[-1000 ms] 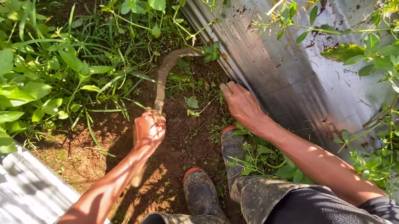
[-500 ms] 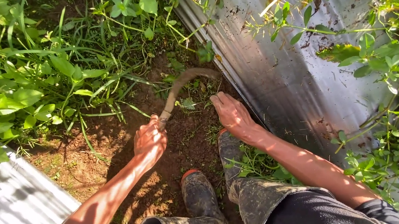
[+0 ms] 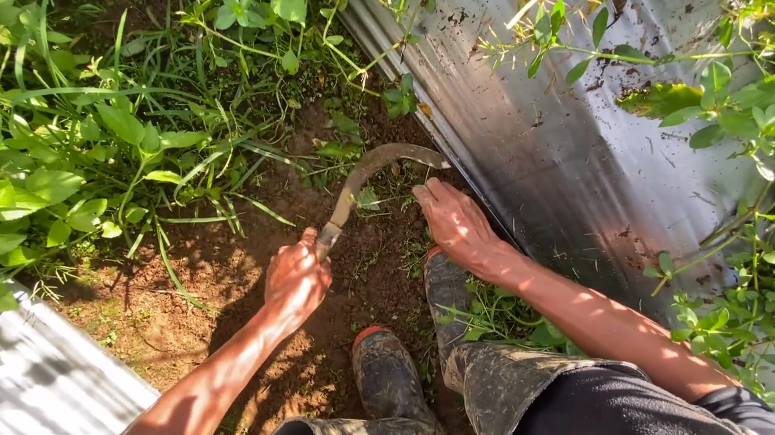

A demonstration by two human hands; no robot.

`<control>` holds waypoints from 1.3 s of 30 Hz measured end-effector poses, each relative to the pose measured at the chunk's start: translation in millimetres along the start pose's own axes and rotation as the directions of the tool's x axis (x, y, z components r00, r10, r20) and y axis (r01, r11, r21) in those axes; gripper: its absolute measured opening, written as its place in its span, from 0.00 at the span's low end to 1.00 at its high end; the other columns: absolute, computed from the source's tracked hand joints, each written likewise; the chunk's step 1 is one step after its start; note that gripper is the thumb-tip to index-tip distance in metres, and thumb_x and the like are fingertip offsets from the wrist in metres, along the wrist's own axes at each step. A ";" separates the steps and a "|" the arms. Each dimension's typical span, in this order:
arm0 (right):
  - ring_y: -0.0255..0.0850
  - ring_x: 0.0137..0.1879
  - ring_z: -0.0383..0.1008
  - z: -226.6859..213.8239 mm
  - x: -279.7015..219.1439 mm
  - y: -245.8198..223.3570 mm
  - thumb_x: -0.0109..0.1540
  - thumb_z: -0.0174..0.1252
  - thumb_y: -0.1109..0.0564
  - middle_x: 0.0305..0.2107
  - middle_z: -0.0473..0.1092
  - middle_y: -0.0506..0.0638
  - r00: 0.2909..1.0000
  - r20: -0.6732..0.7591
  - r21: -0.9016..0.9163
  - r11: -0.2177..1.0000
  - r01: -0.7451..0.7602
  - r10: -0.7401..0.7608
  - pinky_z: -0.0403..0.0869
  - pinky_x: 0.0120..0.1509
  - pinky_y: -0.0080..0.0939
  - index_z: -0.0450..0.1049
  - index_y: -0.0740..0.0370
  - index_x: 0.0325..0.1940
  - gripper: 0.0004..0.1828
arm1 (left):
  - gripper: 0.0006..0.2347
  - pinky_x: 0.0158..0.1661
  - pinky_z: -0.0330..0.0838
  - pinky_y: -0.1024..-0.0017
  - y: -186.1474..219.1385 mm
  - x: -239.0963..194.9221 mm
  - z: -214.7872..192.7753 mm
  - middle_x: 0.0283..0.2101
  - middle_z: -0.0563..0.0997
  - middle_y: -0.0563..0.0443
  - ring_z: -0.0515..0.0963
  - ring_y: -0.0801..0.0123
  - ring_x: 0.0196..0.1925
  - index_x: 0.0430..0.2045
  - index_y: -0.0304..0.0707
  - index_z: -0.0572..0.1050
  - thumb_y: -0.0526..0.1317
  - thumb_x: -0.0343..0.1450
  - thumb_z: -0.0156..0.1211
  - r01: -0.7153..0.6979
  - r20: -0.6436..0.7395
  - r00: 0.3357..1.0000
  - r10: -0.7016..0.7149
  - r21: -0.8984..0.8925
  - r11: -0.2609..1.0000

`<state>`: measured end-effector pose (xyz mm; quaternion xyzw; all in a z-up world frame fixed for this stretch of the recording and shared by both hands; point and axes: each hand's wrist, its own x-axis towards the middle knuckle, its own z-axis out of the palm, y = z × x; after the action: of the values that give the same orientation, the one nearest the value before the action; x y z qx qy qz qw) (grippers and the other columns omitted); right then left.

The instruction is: The person uses a small hand hoe to loosen the soil and remove weeds from a garden bed. They repeatedly scrape the ground and pull out the uprooted weeds by hand, clearing the area between rows of plants.

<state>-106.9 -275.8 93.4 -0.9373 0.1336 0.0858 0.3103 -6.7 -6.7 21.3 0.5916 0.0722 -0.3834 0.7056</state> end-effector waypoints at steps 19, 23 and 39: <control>0.61 0.54 0.81 4.1 7.4 6.9 0.72 0.44 0.61 0.46 0.76 0.69 0.990 0.084 -0.199 0.972 0.126 -0.111 0.82 0.51 0.62 0.76 0.69 0.57 0.17 | 0.12 0.19 0.77 0.75 22.0 5.2 23.1 0.21 0.77 0.48 0.80 0.68 0.18 0.23 0.34 0.77 0.39 0.77 0.55 0.116 -0.152 0.982 -0.112 0.022 0.993; 0.61 0.52 0.82 87.0 -8.7 56.3 0.71 0.49 0.59 0.42 0.78 0.67 0.992 0.117 -0.150 0.987 0.058 -0.040 0.82 0.52 0.65 0.79 0.67 0.52 0.14 | 0.11 0.16 0.75 0.80 67.2 -15.5 39.9 0.18 0.76 0.55 0.78 0.74 0.16 0.19 0.42 0.74 0.38 0.74 0.57 0.076 -0.138 0.984 -0.115 -0.264 0.962; 0.41 0.32 0.79 3.1 78.0 19.1 0.63 0.64 0.58 0.39 0.71 0.52 0.964 -0.202 -0.728 0.685 -0.031 -0.172 0.80 0.25 0.42 0.79 0.62 0.44 0.07 | 0.06 0.21 0.73 0.74 22.1 26.6 -22.7 0.20 0.76 0.49 0.78 0.65 0.20 0.35 0.35 0.74 0.35 0.72 0.49 0.135 -0.190 0.980 -0.056 0.432 0.892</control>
<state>-38.9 -304.0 61.3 -0.9906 0.0910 -0.0014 -0.1020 33.6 1.5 17.2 0.7631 0.0729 -0.3714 0.5239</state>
